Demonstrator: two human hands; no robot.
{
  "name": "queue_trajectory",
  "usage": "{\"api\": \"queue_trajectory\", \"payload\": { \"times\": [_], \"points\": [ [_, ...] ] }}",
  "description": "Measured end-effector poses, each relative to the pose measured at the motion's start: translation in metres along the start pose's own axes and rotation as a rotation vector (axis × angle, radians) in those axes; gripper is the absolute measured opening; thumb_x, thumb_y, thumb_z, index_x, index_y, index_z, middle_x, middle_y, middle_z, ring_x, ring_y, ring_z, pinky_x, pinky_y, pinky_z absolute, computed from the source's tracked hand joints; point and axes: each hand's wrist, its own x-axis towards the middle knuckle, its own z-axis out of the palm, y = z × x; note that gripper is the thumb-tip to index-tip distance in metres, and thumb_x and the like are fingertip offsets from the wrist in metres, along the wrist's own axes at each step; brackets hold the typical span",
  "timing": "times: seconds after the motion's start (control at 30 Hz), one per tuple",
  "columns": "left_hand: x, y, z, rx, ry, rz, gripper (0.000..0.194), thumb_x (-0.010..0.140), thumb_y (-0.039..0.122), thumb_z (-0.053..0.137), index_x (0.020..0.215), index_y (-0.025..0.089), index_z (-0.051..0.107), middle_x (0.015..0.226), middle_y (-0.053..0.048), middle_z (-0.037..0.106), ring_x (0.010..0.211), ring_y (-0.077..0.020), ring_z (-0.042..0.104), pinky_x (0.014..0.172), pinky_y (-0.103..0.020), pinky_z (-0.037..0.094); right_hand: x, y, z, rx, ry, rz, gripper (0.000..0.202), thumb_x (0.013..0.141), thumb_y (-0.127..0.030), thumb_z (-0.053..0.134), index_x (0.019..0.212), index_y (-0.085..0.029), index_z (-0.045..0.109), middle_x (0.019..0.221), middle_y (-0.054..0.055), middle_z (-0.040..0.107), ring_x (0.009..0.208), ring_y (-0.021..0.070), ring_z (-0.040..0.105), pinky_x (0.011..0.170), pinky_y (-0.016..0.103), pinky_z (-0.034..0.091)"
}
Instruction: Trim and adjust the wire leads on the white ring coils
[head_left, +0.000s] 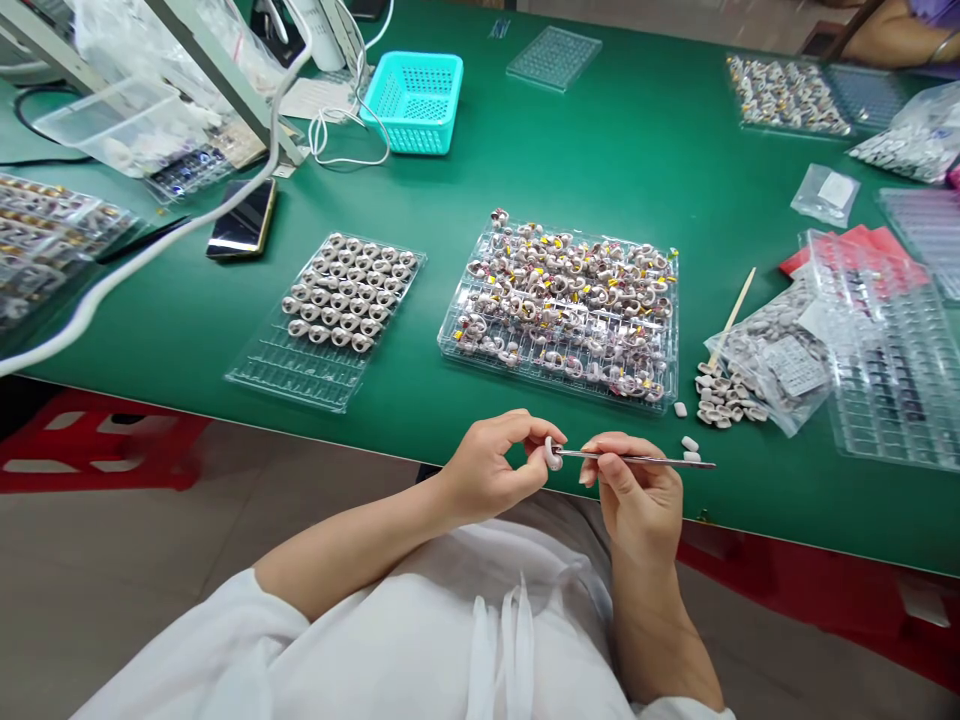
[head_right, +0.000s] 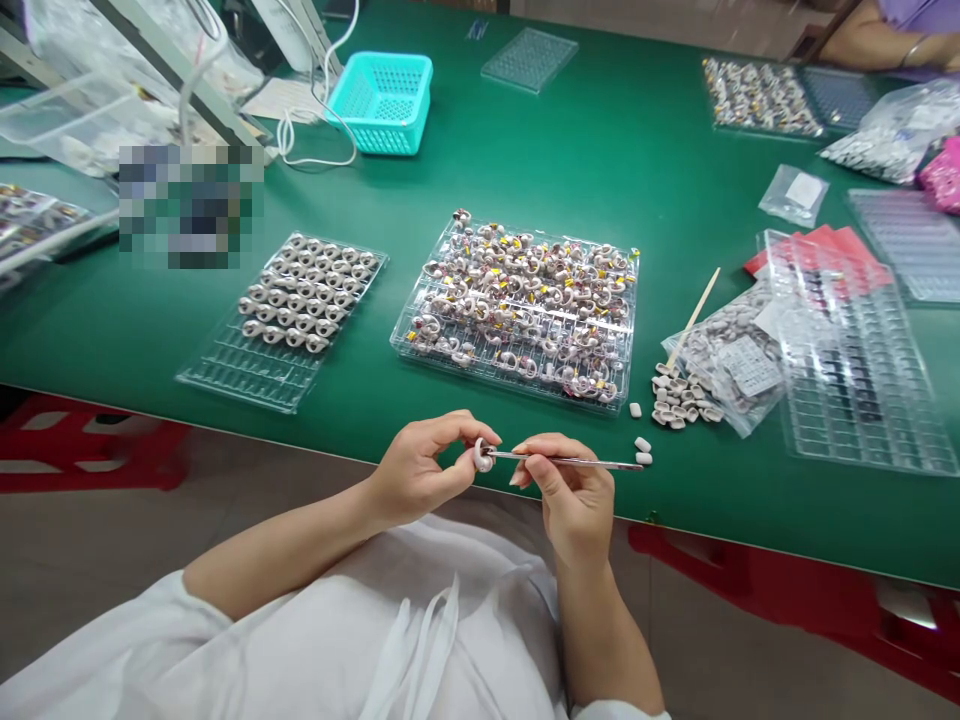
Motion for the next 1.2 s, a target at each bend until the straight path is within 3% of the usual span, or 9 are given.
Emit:
{"api": "queue_trajectory", "payload": {
  "times": [0.23, 0.4, 0.5, 0.57, 0.67, 0.77, 0.93, 1.07, 1.2],
  "points": [
    [-0.001, 0.001, -0.002, -0.055, -0.11, -0.104, 0.022, 0.08, 0.013, 0.055, 0.092, 0.014, 0.074, 0.081, -0.005, 0.074, 0.066, -0.0118, 0.064, 0.064, -0.022, 0.051, 0.003, -0.004, -0.013, -0.034, -0.139, -0.05, 0.01, 0.087, -0.019, 0.069, 0.094, -0.022, 0.076, 0.087, 0.006, 0.073, 0.054, 0.0121, 0.062, 0.044, 0.027, 0.052],
    [0.0, 0.003, -0.001, -0.007, -0.09, 0.014, 0.023, 0.079, 0.012, 0.055, 0.091, 0.014, 0.075, 0.073, -0.005, 0.072, 0.066, -0.0132, 0.063, 0.068, -0.023, 0.052, 0.005, 0.002, -0.016, 0.032, -0.131, -0.051, 0.009, 0.088, -0.022, 0.069, 0.094, -0.025, 0.075, 0.084, 0.004, 0.073, 0.05, 0.0107, 0.058, 0.039, 0.024, 0.047],
    [0.001, 0.003, 0.0, -0.043, -0.118, 0.01, 0.025, 0.079, 0.01, 0.055, 0.093, 0.012, 0.075, 0.075, -0.006, 0.073, 0.068, -0.0132, 0.065, 0.068, -0.023, 0.053, 0.006, 0.007, -0.016, 0.081, -0.138, -0.04, 0.009, 0.089, -0.022, 0.067, 0.094, -0.025, 0.075, 0.084, 0.004, 0.073, 0.048, 0.0094, 0.056, 0.038, 0.023, 0.044],
    [0.002, 0.002, 0.0, -0.081, -0.139, -0.042, 0.024, 0.079, 0.01, 0.055, 0.093, 0.012, 0.075, 0.078, -0.006, 0.074, 0.068, -0.0128, 0.065, 0.067, -0.022, 0.052, 0.006, 0.008, -0.015, 0.086, -0.142, -0.036, 0.009, 0.089, -0.022, 0.067, 0.094, -0.025, 0.074, 0.084, 0.004, 0.072, 0.053, 0.0109, 0.059, 0.044, 0.024, 0.048],
    [0.002, 0.002, -0.001, -0.101, -0.119, -0.108, 0.022, 0.08, 0.011, 0.056, 0.09, 0.012, 0.075, 0.081, -0.007, 0.075, 0.066, -0.0121, 0.064, 0.065, -0.022, 0.052, 0.007, 0.003, -0.013, 0.044, -0.07, -0.061, 0.01, 0.092, -0.026, 0.065, 0.092, -0.024, 0.074, 0.082, 0.004, 0.07, 0.073, 0.0181, 0.066, 0.067, 0.036, 0.057],
    [0.001, 0.004, -0.002, -0.113, -0.069, -0.115, 0.02, 0.081, 0.014, 0.056, 0.09, 0.012, 0.074, 0.079, -0.007, 0.074, 0.066, -0.0128, 0.064, 0.064, -0.022, 0.051, 0.006, -0.005, -0.01, 0.008, 0.009, -0.108, 0.02, 0.097, -0.028, 0.054, 0.091, -0.024, 0.073, 0.083, 0.004, 0.067, 0.089, 0.0223, 0.067, 0.083, 0.043, 0.054],
    [-0.001, 0.007, -0.001, -0.144, -0.03, -0.054, 0.022, 0.083, 0.014, 0.055, 0.094, 0.012, 0.073, 0.076, -0.006, 0.072, 0.067, -0.0132, 0.062, 0.064, -0.023, 0.05, -0.003, -0.005, 0.001, -0.156, -0.029, -0.038, 0.021, 0.097, -0.018, 0.051, 0.097, -0.024, 0.071, 0.091, 0.003, 0.062, 0.075, 0.0142, 0.059, 0.065, 0.029, 0.047],
    [-0.002, 0.006, 0.001, -0.145, -0.013, -0.043, 0.023, 0.084, 0.015, 0.055, 0.097, 0.012, 0.074, 0.078, -0.006, 0.071, 0.068, -0.0131, 0.061, 0.065, -0.023, 0.05, -0.009, 0.005, 0.013, -0.23, -0.108, -0.038, 0.018, 0.092, -0.016, 0.059, 0.105, -0.026, 0.067, 0.096, 0.003, 0.06, 0.086, 0.016, 0.058, 0.071, 0.029, 0.048],
    [-0.003, 0.004, 0.002, -0.139, 0.0, -0.029, 0.024, 0.085, 0.015, 0.056, 0.1, 0.012, 0.074, 0.08, -0.006, 0.072, 0.069, -0.0134, 0.061, 0.065, -0.023, 0.049, -0.008, 0.009, 0.02, -0.265, -0.066, -0.065, 0.022, 0.087, -0.011, 0.061, 0.103, -0.027, 0.064, 0.09, 0.0, 0.057, 0.077, 0.0132, 0.054, 0.064, 0.025, 0.044]
  ]
}}
